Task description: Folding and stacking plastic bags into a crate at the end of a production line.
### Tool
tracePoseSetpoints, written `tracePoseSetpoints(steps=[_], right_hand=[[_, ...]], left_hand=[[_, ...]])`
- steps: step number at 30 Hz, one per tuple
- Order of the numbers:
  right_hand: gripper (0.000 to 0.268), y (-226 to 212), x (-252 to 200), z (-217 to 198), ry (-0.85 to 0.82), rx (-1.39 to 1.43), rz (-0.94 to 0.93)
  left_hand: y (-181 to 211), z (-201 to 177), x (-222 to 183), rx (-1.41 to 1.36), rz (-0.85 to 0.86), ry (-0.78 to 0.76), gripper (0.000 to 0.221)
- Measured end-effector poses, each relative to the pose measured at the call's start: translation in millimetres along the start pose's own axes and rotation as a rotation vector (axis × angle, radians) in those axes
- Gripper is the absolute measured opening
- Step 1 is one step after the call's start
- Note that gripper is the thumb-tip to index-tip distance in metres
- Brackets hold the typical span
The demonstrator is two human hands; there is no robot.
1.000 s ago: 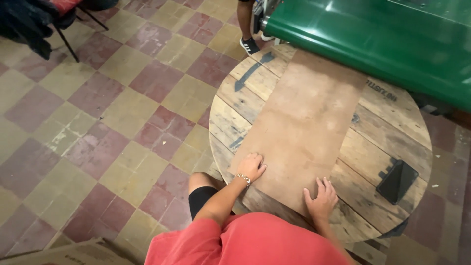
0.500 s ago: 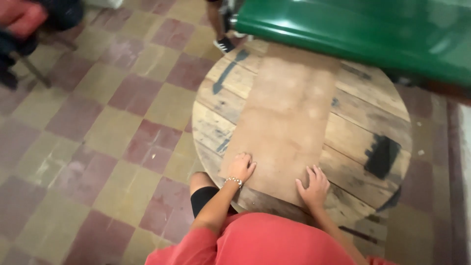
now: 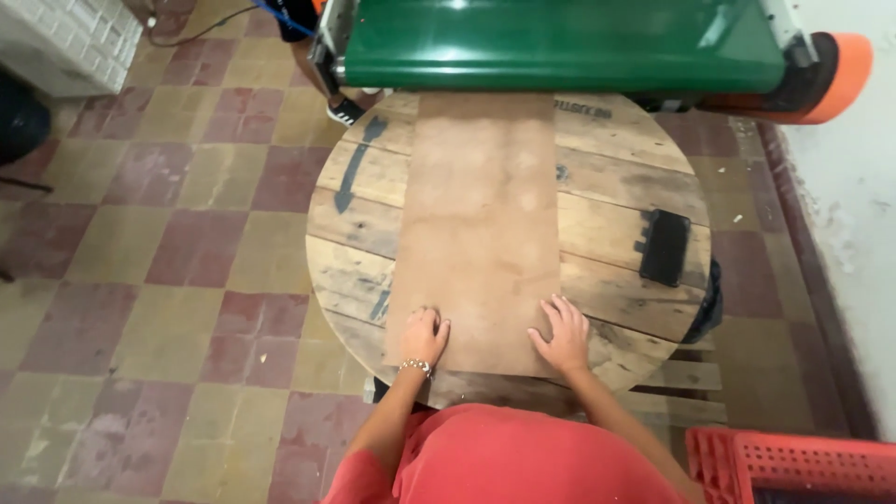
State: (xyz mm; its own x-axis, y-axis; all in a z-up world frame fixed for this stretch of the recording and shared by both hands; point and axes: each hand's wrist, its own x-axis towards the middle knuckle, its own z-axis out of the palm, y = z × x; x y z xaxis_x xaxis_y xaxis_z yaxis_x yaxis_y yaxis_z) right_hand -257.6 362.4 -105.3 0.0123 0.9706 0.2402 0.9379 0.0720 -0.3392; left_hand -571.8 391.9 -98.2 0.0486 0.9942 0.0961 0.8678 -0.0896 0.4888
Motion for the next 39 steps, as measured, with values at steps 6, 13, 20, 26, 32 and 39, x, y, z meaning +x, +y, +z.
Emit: tracePoseSetpoints(steps=[6, 13, 20, 26, 32, 39], right_hand=[[0.069, 0.5, 0.3, 4.1, -0.007, -0.053, 0.013], [0.068, -4.7, 1.8, -2.8, -0.026, -0.061, 0.025], [0.068, -6.8, 2.9, -6.5, -0.043, -0.051, 0.032], [0.066, -8.9, 3.6, -9.4, -0.057, -0.056, 0.037], [0.067, -9.1, 3.3, -10.1, -0.04, -0.05, 0.029], [0.067, -11.7, 3.9, -14.0, -0.051, -0.041, 0.034]], left_hand=[[-4.4, 3.7, 2.5, 0.036, 0.007, 0.018, 0.031], [-0.8, 0.1, 1.3, 0.033, -0.005, 0.034, 0.03], [-1.6, -2.2, 0.9, 0.006, 0.025, 0.062, 0.028], [-2.7, -1.4, 1.3, 0.011, 0.057, 0.101, 0.029], [1.9, -7.0, 0.8, -0.001, 0.065, 0.102, 0.029], [-1.7, -5.0, 1.3, -0.019, 0.075, 0.09, 0.028]])
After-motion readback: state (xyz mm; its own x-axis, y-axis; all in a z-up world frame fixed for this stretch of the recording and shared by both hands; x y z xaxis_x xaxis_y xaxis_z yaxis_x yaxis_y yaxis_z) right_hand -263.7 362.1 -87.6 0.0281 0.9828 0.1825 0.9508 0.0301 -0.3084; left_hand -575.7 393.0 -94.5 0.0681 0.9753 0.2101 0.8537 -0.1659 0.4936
